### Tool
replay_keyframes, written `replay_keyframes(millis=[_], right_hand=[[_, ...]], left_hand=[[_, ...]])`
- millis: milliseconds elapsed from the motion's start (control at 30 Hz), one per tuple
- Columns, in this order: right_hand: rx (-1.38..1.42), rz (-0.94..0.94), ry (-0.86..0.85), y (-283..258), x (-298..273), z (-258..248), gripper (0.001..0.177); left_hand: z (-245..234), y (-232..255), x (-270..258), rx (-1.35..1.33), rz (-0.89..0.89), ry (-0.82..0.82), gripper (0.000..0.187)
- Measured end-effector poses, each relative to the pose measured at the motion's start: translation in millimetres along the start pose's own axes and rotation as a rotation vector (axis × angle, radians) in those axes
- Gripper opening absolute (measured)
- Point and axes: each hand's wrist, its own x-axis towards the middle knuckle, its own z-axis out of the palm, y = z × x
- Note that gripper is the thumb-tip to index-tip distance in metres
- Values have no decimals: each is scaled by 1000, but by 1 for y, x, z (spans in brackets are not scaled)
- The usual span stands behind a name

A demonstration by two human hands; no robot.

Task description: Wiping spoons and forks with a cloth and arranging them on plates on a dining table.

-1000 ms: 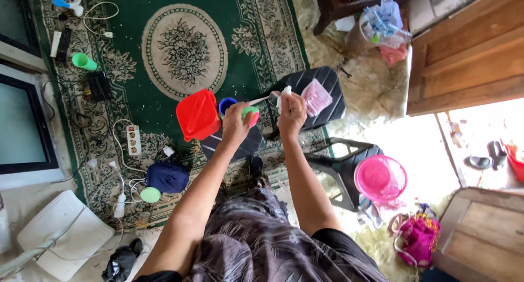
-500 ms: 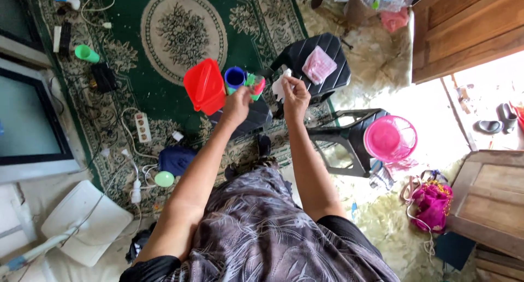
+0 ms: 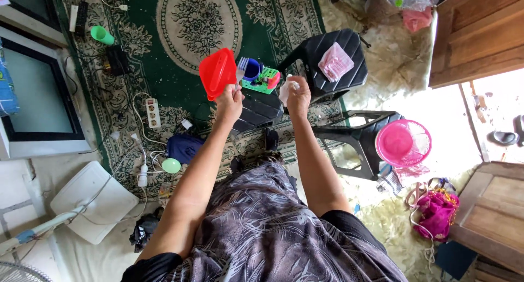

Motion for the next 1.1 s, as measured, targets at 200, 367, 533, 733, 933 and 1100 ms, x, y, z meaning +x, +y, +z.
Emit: replay_keyframes(millis=[200, 367, 533, 733, 933, 1100], right_hand=[[-531, -341, -118, 30, 47, 5, 13], [-576, -711, -156, 71, 76, 19, 24], [-899, -542, -311, 55, 88, 33, 32], [-1148, -344, -545, 73, 107, 43, 17], [-1121, -364, -571, 70, 110, 51, 5], [-876, -387, -565, 52, 107, 47, 10]], left_hand=[[19, -3, 7, 123, 13, -17, 9], [43, -11, 18, 145, -28, 8, 11], [69, -20, 26, 145, 0, 63, 15], [82, -6, 41, 112, -122, 44, 16], [85, -13, 48, 85, -132, 35, 18], [79, -7, 48, 150, -159, 34, 18]])
